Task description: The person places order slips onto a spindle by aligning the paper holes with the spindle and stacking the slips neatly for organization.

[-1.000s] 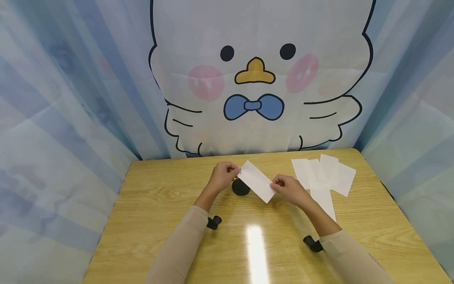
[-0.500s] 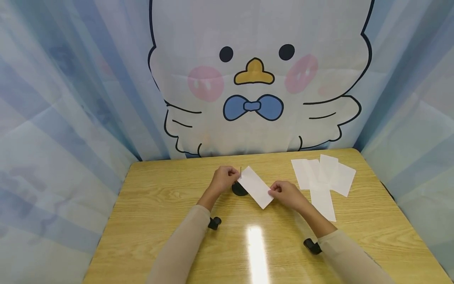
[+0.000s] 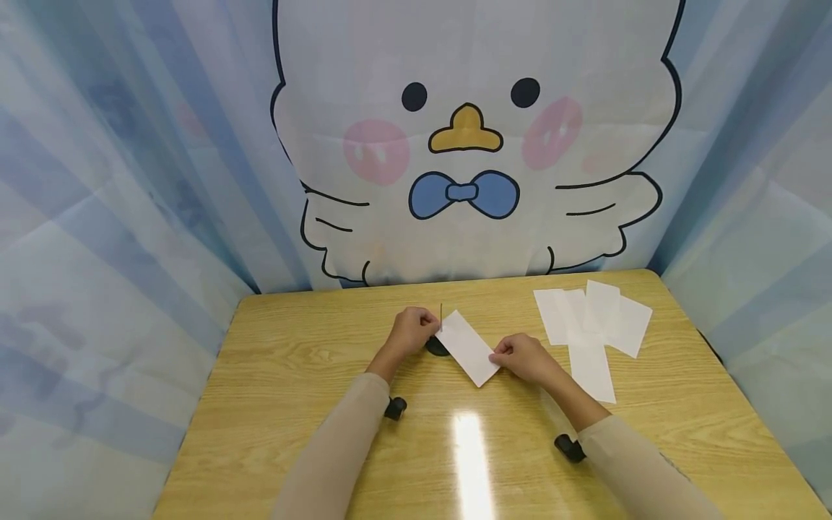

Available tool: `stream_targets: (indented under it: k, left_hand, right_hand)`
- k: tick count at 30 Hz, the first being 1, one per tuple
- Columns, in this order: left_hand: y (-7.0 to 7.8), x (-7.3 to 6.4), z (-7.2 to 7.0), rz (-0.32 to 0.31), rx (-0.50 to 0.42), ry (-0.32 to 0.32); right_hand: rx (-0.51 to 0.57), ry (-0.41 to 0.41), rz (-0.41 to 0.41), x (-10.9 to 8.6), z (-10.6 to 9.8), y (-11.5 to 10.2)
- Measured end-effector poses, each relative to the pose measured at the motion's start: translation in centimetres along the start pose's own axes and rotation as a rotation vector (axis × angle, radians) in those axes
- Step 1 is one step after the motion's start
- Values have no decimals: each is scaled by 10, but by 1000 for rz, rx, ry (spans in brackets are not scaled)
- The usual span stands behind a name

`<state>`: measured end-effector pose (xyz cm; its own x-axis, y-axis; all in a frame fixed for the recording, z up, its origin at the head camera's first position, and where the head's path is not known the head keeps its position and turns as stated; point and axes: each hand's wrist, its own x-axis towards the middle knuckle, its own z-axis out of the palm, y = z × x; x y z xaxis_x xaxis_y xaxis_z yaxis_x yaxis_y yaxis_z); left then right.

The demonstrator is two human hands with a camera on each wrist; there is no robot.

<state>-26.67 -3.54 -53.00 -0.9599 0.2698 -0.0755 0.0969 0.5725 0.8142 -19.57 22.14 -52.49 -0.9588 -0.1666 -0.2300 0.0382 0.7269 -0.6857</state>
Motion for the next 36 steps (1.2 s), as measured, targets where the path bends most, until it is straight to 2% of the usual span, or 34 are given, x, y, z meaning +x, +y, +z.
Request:
stream_targets:
  k: [9,28,36]
  left_hand:
    - [0,-2,6,5,41,15]
    - [-3,-1,14,-37,68,65]
    - [-3,-3,12,-36,56,55]
  right_hand:
    - [-27,-9,22,1,4,0]
    - [-186,42,28,-2,10,-5]
    - [-164,46,24,-5,8,-2]
